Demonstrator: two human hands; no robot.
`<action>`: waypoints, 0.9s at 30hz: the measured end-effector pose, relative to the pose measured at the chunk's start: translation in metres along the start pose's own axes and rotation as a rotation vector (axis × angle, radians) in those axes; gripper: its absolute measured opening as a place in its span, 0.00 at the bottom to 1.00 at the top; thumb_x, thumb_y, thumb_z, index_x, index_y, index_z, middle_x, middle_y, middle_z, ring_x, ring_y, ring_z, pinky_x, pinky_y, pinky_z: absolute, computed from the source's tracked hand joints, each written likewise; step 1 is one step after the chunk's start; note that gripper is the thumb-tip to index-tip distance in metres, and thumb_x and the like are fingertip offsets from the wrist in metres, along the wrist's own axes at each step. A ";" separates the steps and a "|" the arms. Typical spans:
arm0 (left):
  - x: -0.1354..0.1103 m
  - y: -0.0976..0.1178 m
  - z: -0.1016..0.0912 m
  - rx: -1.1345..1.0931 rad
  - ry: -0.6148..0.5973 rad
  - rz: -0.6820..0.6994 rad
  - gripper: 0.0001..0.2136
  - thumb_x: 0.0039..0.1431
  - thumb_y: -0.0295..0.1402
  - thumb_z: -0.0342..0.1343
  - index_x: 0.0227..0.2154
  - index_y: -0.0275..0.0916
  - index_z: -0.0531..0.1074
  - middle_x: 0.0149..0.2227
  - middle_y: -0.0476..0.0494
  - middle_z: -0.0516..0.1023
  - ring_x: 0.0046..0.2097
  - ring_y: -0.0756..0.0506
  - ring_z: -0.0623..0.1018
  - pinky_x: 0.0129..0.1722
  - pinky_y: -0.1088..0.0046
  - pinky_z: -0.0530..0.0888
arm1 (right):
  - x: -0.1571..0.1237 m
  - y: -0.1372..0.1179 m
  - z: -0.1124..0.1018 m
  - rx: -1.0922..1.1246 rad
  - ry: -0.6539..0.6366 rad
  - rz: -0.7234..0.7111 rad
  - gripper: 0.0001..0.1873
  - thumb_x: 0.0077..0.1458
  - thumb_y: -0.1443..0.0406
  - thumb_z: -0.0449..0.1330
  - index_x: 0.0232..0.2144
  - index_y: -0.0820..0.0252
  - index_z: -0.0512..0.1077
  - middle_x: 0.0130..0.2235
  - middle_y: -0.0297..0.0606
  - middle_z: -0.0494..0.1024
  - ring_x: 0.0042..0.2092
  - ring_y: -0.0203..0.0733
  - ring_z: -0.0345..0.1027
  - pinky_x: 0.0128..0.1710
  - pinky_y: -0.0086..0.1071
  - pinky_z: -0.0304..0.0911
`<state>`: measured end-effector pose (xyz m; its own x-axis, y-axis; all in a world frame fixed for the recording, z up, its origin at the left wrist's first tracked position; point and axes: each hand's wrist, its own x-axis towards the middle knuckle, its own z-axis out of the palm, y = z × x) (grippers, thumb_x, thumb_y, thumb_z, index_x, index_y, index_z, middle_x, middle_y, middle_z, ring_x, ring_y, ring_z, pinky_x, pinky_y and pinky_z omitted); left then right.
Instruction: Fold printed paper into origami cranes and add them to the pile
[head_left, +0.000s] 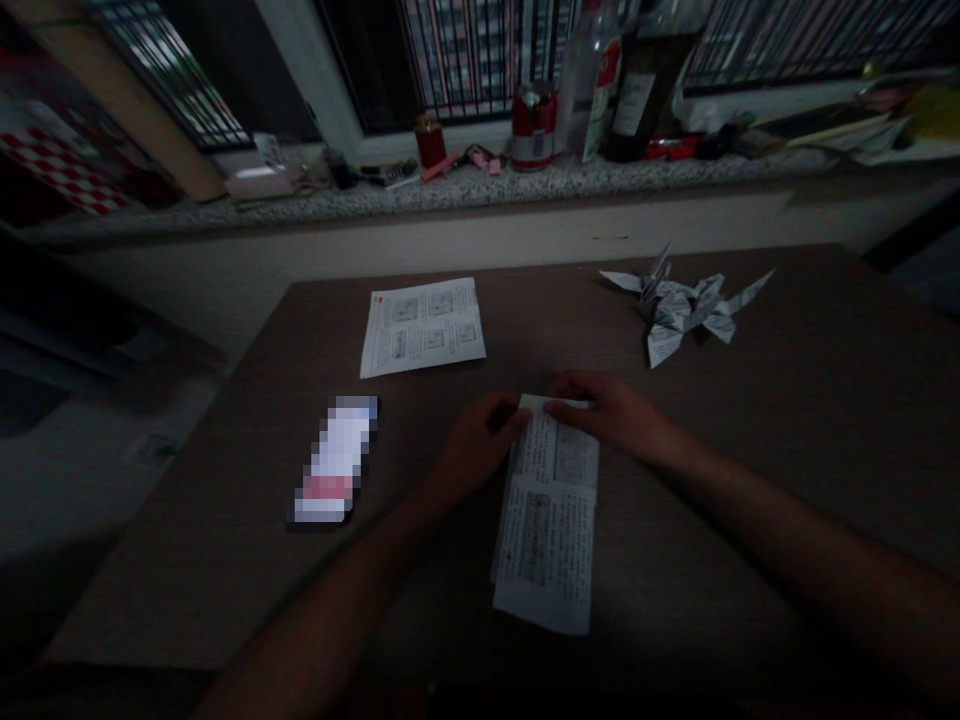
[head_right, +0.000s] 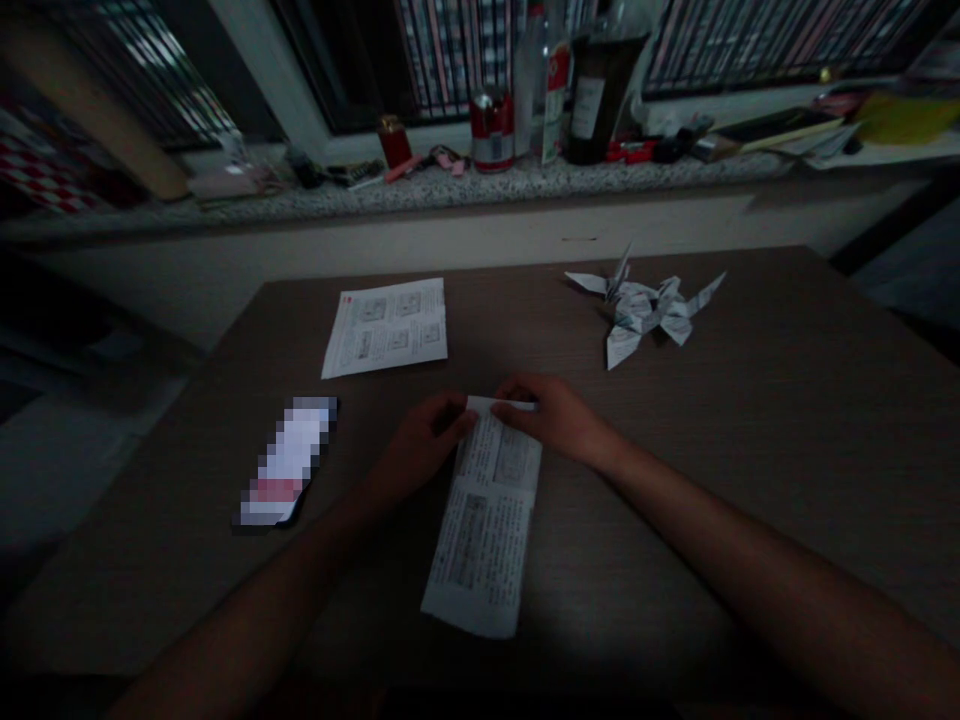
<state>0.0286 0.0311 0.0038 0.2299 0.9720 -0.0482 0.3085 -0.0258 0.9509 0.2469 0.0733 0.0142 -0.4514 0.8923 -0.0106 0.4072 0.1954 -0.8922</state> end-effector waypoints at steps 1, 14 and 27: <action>0.001 -0.002 0.000 -0.017 0.002 -0.006 0.07 0.66 0.38 0.57 0.39 0.40 0.74 0.38 0.45 0.81 0.40 0.43 0.81 0.41 0.66 0.76 | 0.001 0.000 0.001 0.006 0.001 0.003 0.10 0.56 0.57 0.63 0.35 0.56 0.77 0.33 0.36 0.81 0.35 0.44 0.75 0.35 0.36 0.67; -0.002 -0.006 0.001 -0.078 0.125 -0.064 0.10 0.66 0.41 0.57 0.34 0.40 0.71 0.37 0.45 0.79 0.40 0.44 0.79 0.43 0.66 0.76 | -0.023 0.008 0.010 0.595 0.061 0.301 0.21 0.55 0.46 0.67 0.40 0.55 0.78 0.41 0.41 0.84 0.42 0.47 0.78 0.45 0.40 0.73; -0.006 -0.003 0.001 -0.175 0.088 -0.149 0.10 0.64 0.42 0.59 0.33 0.40 0.71 0.37 0.45 0.78 0.41 0.43 0.79 0.41 0.66 0.77 | -0.024 0.008 0.011 0.387 0.130 0.224 0.15 0.56 0.51 0.66 0.37 0.54 0.76 0.35 0.39 0.83 0.36 0.47 0.78 0.37 0.39 0.73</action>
<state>0.0268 0.0254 0.0008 0.1104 0.9787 -0.1728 0.1664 0.1532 0.9741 0.2526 0.0494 0.0021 -0.2732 0.9436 -0.1872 0.1461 -0.1517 -0.9776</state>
